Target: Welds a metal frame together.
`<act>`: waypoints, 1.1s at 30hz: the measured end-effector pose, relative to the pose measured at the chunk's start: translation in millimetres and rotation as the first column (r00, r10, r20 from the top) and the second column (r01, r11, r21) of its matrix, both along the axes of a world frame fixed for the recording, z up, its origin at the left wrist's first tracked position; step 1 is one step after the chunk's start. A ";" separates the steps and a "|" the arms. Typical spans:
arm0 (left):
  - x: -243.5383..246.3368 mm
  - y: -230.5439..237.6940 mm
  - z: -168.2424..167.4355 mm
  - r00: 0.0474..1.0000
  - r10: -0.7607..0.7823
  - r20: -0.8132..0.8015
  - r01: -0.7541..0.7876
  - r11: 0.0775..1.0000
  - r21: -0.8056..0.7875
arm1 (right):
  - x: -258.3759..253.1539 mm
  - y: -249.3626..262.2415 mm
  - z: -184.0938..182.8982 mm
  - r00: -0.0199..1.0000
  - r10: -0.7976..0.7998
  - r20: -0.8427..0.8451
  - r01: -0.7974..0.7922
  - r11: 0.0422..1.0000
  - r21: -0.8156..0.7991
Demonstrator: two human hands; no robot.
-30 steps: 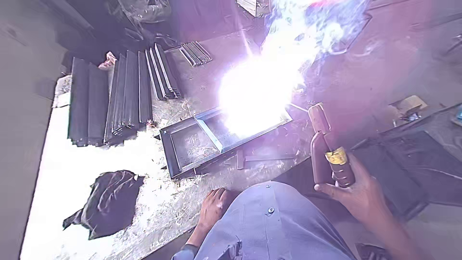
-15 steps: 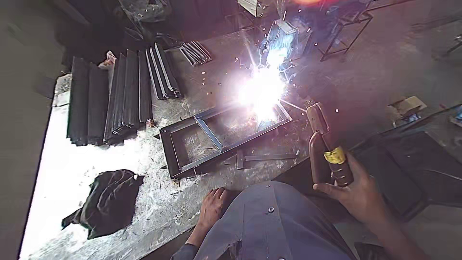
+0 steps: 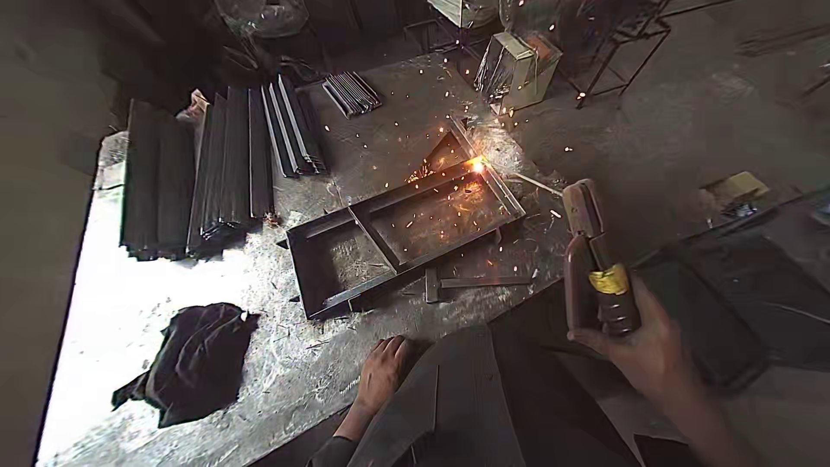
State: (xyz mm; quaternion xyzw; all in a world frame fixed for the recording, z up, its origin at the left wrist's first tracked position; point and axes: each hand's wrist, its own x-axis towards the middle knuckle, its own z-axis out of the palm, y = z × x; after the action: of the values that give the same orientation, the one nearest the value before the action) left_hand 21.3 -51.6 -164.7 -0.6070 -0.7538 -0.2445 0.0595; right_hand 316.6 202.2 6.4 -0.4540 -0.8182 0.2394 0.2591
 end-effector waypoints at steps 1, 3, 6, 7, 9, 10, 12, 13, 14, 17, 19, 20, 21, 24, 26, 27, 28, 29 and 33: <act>0.0 -0.3 -1.0 1.000 -0.001 -0.004 0.001 1.000 -0.007 | 0.3 0.6 0.4 1.000 0.004 -0.008 -0.004 1.000 -0.006; -0.1 -0.4 -1.1 1.000 -0.003 -0.008 0.003 1.000 -0.022 | -0.9 1.2 2.3 1.000 0.003 -0.015 -0.003 1.000 -0.022; -0.1 -0.3 -0.5 1.000 0.001 -0.011 -0.001 1.000 -0.006 | -3.3 1.5 2.7 1.000 0.003 -0.019 -0.004 1.000 -0.031; -0.1 -0.5 -1.1 1.000 -0.001 -0.008 0.001 1.000 -0.005 | -4.0 1.6 2.5 1.000 0.005 -0.021 -0.006 1.000 -0.027; 0.0 0.1 -2.1 1.000 0.001 -0.011 -0.001 1.000 0.000 | -4.3 1.5 1.4 1.000 0.011 -0.015 -0.011 1.000 -0.022; 0.5 1.3 -1.4 1.000 0.005 -0.012 -0.005 1.000 0.004 | -4.1 1.6 0.1 1.000 0.016 -0.011 -0.016 1.000 -0.017; 0.3 2.5 -2.5 1.000 0.013 -0.021 -0.012 1.000 0.013 | -4.1 2.5 -1.8 1.000 0.006 0.003 -0.006 1.000 -0.013; 0.1 2.9 -2.3 1.000 0.010 -0.024 -0.009 1.000 0.017 | -4.1 2.6 -1.1 1.000 -0.001 0.017 0.001 1.000 -0.023; 0.1 2.7 -2.5 1.000 0.007 -0.025 -0.007 1.000 0.015 | -4.2 2.4 0.4 0.999 -0.009 0.035 0.011 0.999 -0.032; -1.2 1.1 -5.2 0.999 -0.001 -0.038 0.001 1.000 -0.005 | -3.8 1.3 0.8 0.999 -0.010 0.035 0.010 1.000 -0.019; -0.1 0.0 -1.0 1.000 0.004 -0.006 -0.005 0.999 -0.045 | -2.8 0.5 2.6 1.000 -0.017 0.020 0.017 0.999 -0.037; 0.6 0.0 4.3 0.999 0.002 0.041 0.001 0.998 -0.064 | -2.6 0.1 5.6 1.000 -0.029 0.006 0.030 0.997 -0.066; 0.6 0.3 3.1 0.999 0.002 0.037 0.000 0.999 -0.045 | -0.7 1.5 6.4 0.999 -0.022 -0.034 0.019 0.997 -0.070; -0.3 1.3 3.5 0.999 0.007 0.050 -0.005 0.999 -0.037 | 14.6 10.6 14.3 0.983 0.031 -0.181 -0.044 0.997 -0.071; 2.2 -0.1 6.8 0.997 0.005 0.078 0.000 0.998 -0.062 | 39.6 14.2 28.2 0.988 0.070 -0.137 -0.081 0.994 -0.077; 3.8 -2.0 6.1 0.997 0.008 0.071 -0.004 0.998 -0.062 | 54.4 13.8 36.7 0.992 0.085 -0.088 -0.092 0.993 -0.077; 1.6 -0.6 5.7 0.998 0.010 0.062 -0.006 0.999 -0.054 | 67.2 14.7 46.8 0.994 0.106 -0.037 -0.109 0.991 -0.077; -0.5 0.3 5.6 0.998 0.003 0.055 0.000 0.999 -0.047 | 79.8 13.8 56.9 0.992 0.127 -0.002 -0.127 0.989 -0.078; -2.1 3.1 1.5 0.998 -0.031 0.048 0.031 1.000 -0.002 | 107.5 0.2 89.9 0.974 0.220 -0.043 -0.224 0.964 -0.144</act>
State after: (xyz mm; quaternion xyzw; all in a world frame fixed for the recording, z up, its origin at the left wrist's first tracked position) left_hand 19.3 -48.5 -163.2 -0.6125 -0.7460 -0.2588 0.0367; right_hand 424.1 202.4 96.3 -0.3742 -0.8404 0.3330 0.2068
